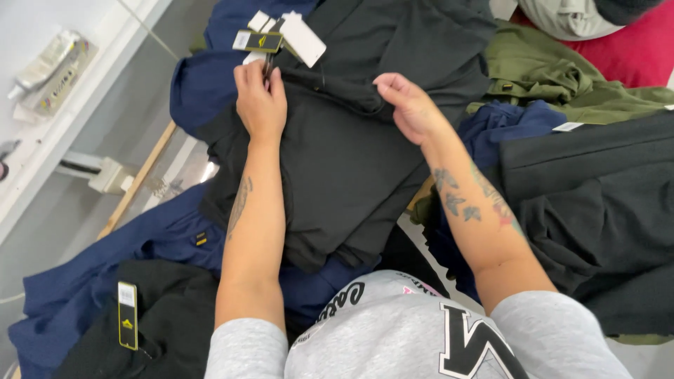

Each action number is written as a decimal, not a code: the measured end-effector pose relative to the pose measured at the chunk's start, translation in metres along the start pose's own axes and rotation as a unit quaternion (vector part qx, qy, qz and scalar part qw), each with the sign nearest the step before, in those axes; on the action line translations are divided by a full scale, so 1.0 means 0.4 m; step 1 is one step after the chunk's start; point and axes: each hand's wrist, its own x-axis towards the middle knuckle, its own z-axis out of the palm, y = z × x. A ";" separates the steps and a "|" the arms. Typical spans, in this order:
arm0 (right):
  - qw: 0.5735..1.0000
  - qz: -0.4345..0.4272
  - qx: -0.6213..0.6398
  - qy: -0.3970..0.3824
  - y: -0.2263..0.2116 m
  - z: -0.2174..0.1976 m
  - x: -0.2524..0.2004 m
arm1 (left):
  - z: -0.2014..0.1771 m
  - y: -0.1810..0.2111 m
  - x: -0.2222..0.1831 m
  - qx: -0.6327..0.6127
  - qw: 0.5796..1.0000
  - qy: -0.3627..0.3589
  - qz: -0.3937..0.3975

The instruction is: Inspecting black shirts for loose threads and trimming them using small scissors.

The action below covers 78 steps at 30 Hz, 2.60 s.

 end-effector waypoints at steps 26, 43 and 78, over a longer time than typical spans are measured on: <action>0.997 0.062 -0.040 -0.026 -0.077 0.030 -0.047 | -0.033 0.256 -0.081 -0.250 0.923 -0.291 -0.025; 0.998 -0.005 -0.055 -0.037 -0.038 0.023 -0.031 | 0.006 0.182 -0.058 -0.302 0.952 -0.028 -0.035; 0.997 0.068 -0.030 0.001 -0.071 0.030 -0.033 | 0.018 0.226 -0.137 -0.094 0.977 -0.116 0.152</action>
